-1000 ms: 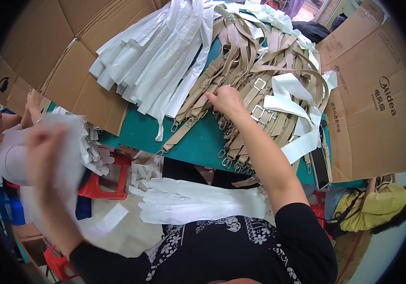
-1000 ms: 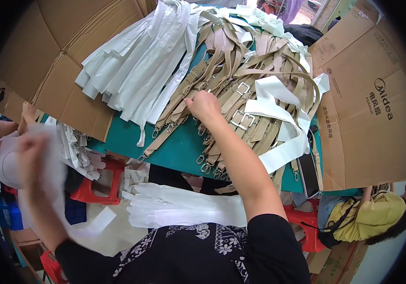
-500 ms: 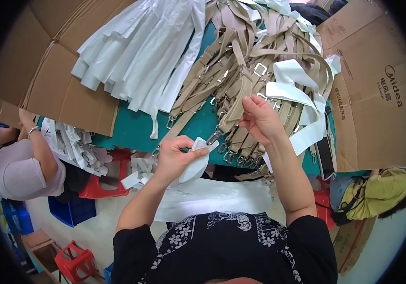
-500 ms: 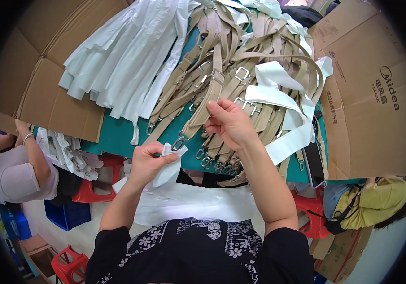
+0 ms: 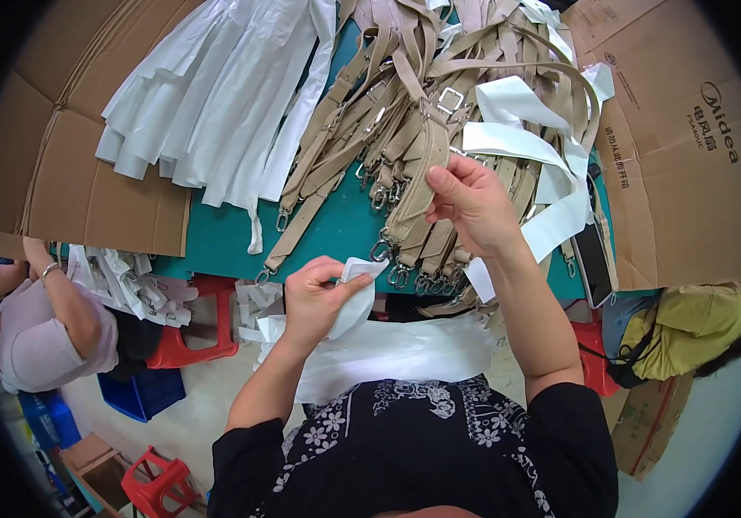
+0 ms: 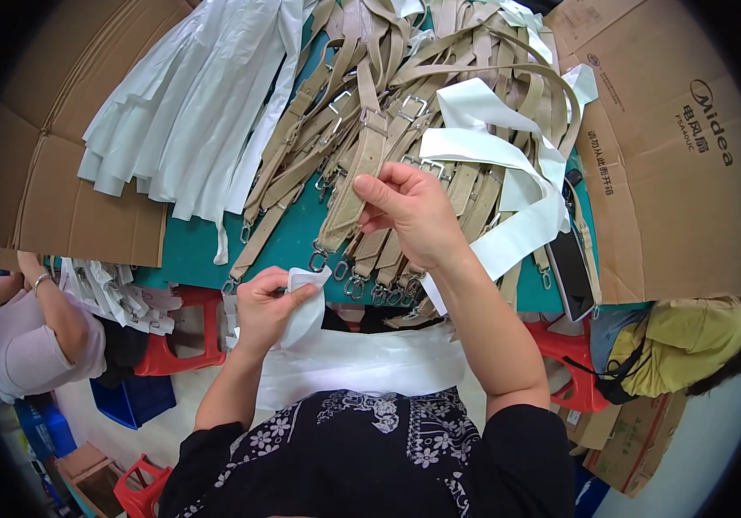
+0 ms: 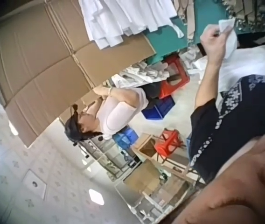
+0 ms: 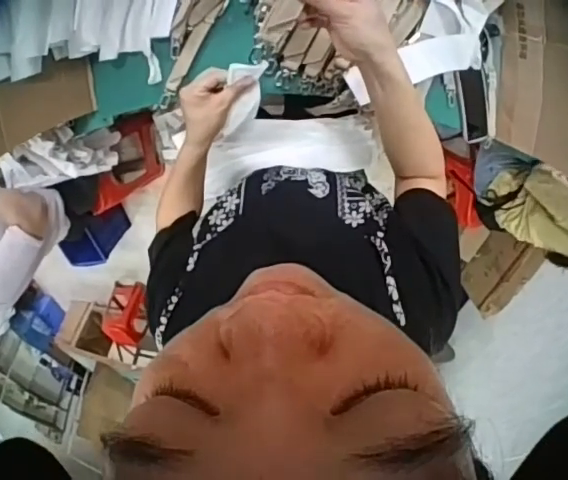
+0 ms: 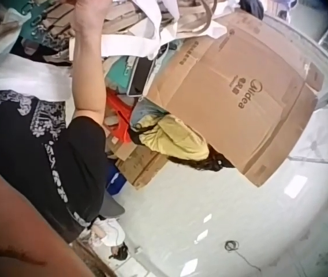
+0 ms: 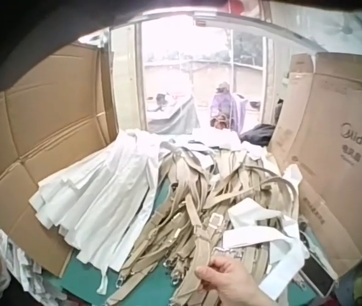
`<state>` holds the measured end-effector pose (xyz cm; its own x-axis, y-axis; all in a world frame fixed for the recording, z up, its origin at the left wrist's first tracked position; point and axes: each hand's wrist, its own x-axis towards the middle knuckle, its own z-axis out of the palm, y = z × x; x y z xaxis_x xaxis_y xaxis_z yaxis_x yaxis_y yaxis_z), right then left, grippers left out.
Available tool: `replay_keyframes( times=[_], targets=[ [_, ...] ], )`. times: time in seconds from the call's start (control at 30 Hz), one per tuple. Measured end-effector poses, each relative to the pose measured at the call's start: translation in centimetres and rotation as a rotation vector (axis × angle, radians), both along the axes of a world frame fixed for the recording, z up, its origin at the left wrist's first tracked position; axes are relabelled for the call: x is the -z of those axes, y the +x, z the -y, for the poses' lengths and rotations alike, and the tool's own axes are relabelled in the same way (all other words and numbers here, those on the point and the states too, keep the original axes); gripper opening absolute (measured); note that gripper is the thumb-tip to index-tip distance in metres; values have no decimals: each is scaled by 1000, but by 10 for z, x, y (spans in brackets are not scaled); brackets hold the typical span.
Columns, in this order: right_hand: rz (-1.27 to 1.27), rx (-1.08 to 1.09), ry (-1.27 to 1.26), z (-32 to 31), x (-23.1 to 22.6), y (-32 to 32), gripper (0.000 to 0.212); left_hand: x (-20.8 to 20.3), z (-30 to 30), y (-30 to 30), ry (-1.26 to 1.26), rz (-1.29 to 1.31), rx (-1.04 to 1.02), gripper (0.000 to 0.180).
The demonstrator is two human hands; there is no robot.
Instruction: Packing individual belts by wrapping them in white protective strips.
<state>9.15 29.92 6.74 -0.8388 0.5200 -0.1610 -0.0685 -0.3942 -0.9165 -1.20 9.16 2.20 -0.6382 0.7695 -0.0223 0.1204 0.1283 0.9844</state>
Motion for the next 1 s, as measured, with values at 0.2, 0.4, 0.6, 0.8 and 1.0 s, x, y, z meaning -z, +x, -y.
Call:
replay_keyframes(
  times=[0.2,0.4,0.6,0.8,1.0],
  targets=[
    [-6,-34,-21,6,-5,-9,16,0,-1,2,-28,-23,17,11],
    [31,-72,8,10,0,-16,16,-1,0,0,-67,-8,34,11],
    [139,-160,102,8,7,-13,17,2,2,-5,-54,274,135,13],
    [216,-175,135,26,24,-15,16,-4,-3,-3,-66,355,180,26],
    [324,-173,280,62,44,-14,14,15,1,-5,-46,289,74,25]
  ],
)
